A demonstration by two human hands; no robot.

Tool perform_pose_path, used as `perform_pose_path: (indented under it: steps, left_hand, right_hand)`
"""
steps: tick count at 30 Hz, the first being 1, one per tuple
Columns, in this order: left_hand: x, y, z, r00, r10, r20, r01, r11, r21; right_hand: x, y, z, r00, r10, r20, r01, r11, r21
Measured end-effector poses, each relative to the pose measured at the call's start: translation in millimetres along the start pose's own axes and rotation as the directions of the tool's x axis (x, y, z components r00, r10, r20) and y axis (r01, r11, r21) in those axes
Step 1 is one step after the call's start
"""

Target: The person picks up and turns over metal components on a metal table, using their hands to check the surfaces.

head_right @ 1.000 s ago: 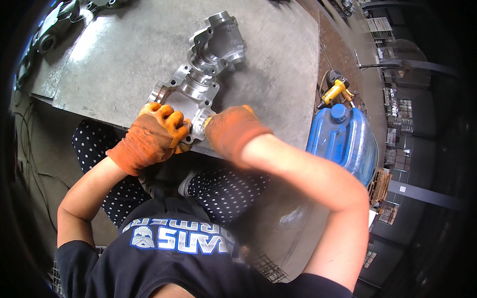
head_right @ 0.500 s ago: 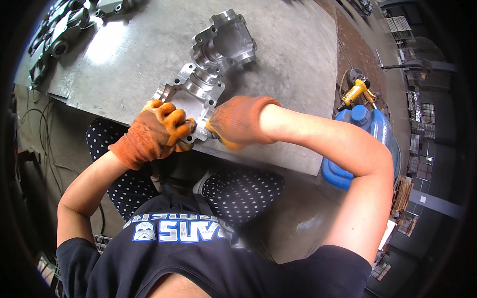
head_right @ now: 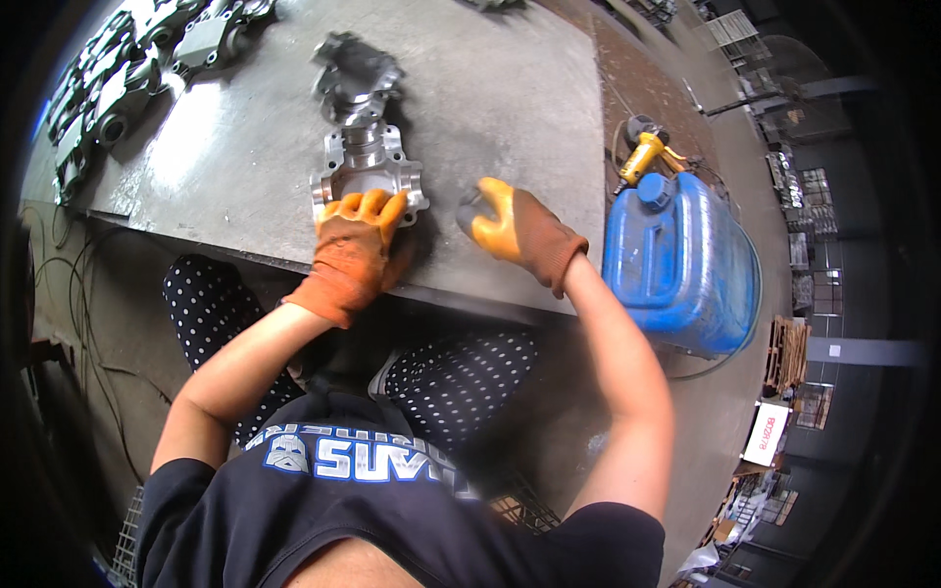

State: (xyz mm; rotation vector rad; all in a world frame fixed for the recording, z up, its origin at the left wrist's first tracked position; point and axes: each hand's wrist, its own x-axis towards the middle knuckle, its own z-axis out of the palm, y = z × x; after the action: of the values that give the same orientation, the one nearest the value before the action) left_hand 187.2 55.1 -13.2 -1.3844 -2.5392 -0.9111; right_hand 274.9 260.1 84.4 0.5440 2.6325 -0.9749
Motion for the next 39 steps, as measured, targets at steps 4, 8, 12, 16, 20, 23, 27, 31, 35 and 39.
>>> perform_pose_path:
  steps: [4, 8, 12, 16, 20, 23, 27, 31, 35, 39]
  left_hand:
    - [12.3, 26.8, 0.5, 0.991, 0.061, -0.12, -0.102, 0.922, -0.373]
    - [29.8, -30.8, -22.3, 0.937, 0.349, 0.025, -0.35, 0.935, 0.059]
    - [32.4, -60.5, -14.3, 0.903, 0.399, 0.16, -0.412, 0.909, 0.057]
    - [29.4, -45.1, -1.3, 0.938, 0.335, 0.093, -0.341, 0.939, 0.051]
    - [28.9, -36.4, 5.2, 0.944, 0.308, 0.119, -0.318, 0.945, 0.073]
    - [29.9, -33.1, 8.7, 0.944, 0.3, 0.135, -0.307, 0.951, 0.034]
    - [31.2, -24.6, 7.8, 0.961, 0.221, 0.165, -0.239, 0.966, 0.095]
    - [39.0, -25.7, 14.5, 0.964, 0.258, 0.06, -0.259, 0.966, 0.004]
    - [42.1, -29.6, 14.7, 0.964, 0.225, 0.14, -0.23, 0.973, 0.021]
    - [42.9, -29.6, 17.0, 0.968, 0.208, 0.138, -0.216, 0.975, 0.048]
  right_hand:
    - [-22.7, 53.6, 3.2, 0.983, 0.126, -0.13, -0.125, 0.992, 0.019]
    - [-36.8, 50.3, 10.8, 0.953, -0.057, -0.297, -0.079, 0.9, -0.428]
    - [-18.0, 6.7, 24.9, 0.952, -0.111, -0.287, -0.128, 0.706, -0.696]
    - [5.9, -27.2, 29.3, 0.965, -0.129, -0.227, -0.149, 0.441, -0.885]
    - [28.4, -38.5, 20.9, 0.987, -0.089, -0.137, -0.107, 0.28, -0.954]
    - [40.2, -31.4, 13.4, 0.995, -0.098, 0.03, 0.043, 0.137, -0.99]
    - [45.9, -37.2, 4.8, 0.974, -0.178, 0.143, 0.166, 0.128, -0.978]
    - [42.5, -42.5, -12.4, 0.986, -0.159, -0.058, -0.016, 0.252, -0.968]
    - [49.9, -42.8, -5.4, 0.98, -0.199, -0.009, 0.032, 0.201, -0.979]
    - [57.5, -28.6, 0.1, 0.983, -0.167, 0.076, 0.097, 0.118, -0.988]
